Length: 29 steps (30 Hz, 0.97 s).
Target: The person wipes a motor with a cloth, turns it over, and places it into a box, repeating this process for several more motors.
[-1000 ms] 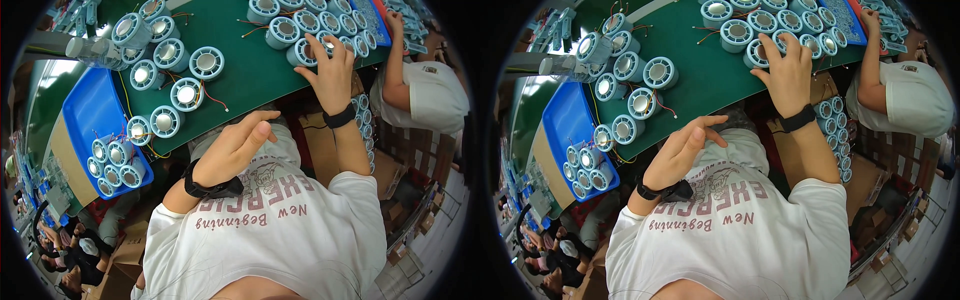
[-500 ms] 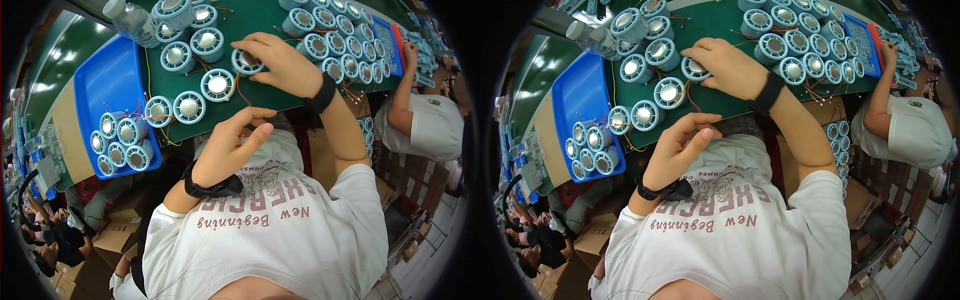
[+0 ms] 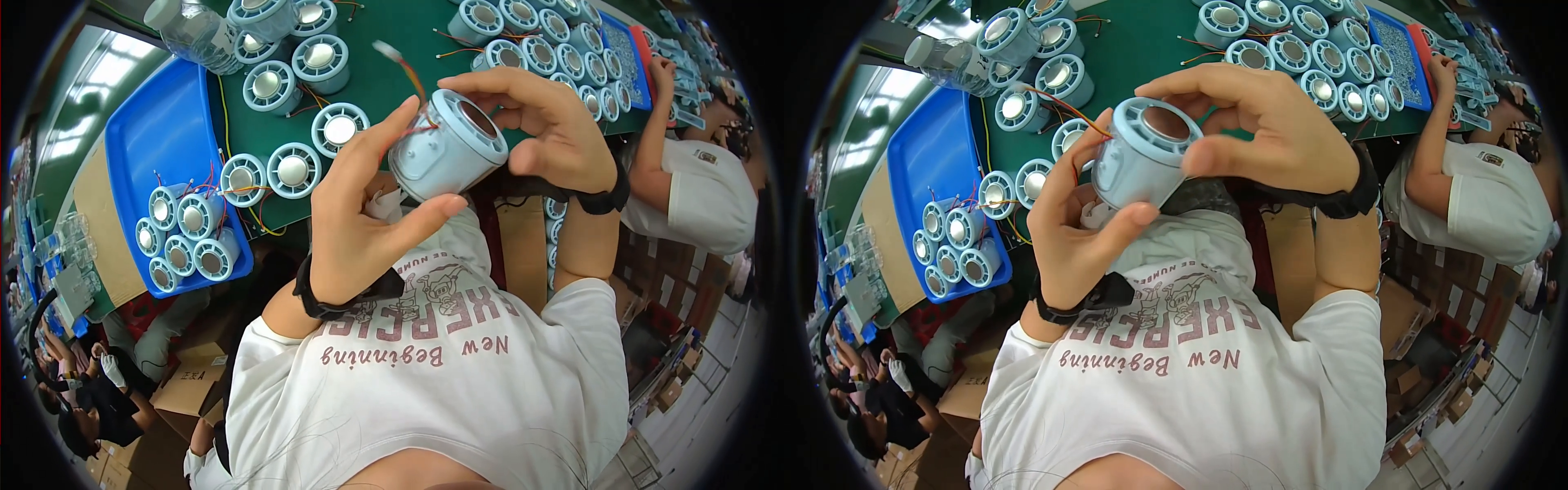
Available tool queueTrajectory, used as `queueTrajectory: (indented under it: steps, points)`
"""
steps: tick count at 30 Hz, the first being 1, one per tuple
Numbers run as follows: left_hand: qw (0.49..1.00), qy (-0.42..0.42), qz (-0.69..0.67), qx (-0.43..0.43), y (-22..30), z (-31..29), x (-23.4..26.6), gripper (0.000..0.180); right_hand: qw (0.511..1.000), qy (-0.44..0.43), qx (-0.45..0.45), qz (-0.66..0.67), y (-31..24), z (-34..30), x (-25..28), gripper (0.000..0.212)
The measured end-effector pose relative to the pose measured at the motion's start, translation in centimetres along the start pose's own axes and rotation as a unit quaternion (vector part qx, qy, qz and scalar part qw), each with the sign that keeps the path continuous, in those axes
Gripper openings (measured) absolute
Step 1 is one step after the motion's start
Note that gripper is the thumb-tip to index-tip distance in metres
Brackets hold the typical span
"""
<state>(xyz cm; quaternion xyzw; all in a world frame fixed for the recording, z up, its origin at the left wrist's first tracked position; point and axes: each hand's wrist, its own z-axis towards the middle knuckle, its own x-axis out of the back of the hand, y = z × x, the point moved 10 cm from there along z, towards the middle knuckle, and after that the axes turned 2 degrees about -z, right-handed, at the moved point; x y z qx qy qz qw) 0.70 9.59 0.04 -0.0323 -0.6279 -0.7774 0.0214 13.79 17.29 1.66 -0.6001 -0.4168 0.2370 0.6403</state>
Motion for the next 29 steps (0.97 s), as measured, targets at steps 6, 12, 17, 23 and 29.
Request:
queueTrajectory:
  steps: [6, 12, 17, 23, 29]
  points:
    - [0.904, -0.075, -0.372, 0.196, -2.6, -0.5, -1.7, 0.056, 0.974, 0.0, 0.1, -0.201, -3.5, 0.1, 0.3, 0.084]
    - [0.862, -0.067, -0.397, 0.307, -3.2, -1.6, -2.7, 0.062, 0.944, -0.099, 0.248, -0.194, -6.2, 1.7, -2.9, 0.075]
    - [0.883, -0.041, -0.324, 0.337, -5.7, -2.4, -1.3, 0.058, 0.932, -0.019, 0.11, -0.346, -5.5, 5.1, 1.3, 0.07]
    - [0.933, -0.134, -0.205, 0.263, -3.7, -3.1, -0.7, 0.054, 0.774, 0.099, -0.155, -0.606, -0.5, 13.9, 9.8, 0.067]
    - [0.922, -0.216, -0.19, 0.259, -3.4, -4.9, -0.1, 0.061, 0.711, 0.028, -0.246, -0.658, 5.3, 15.4, 12.0, 0.072]
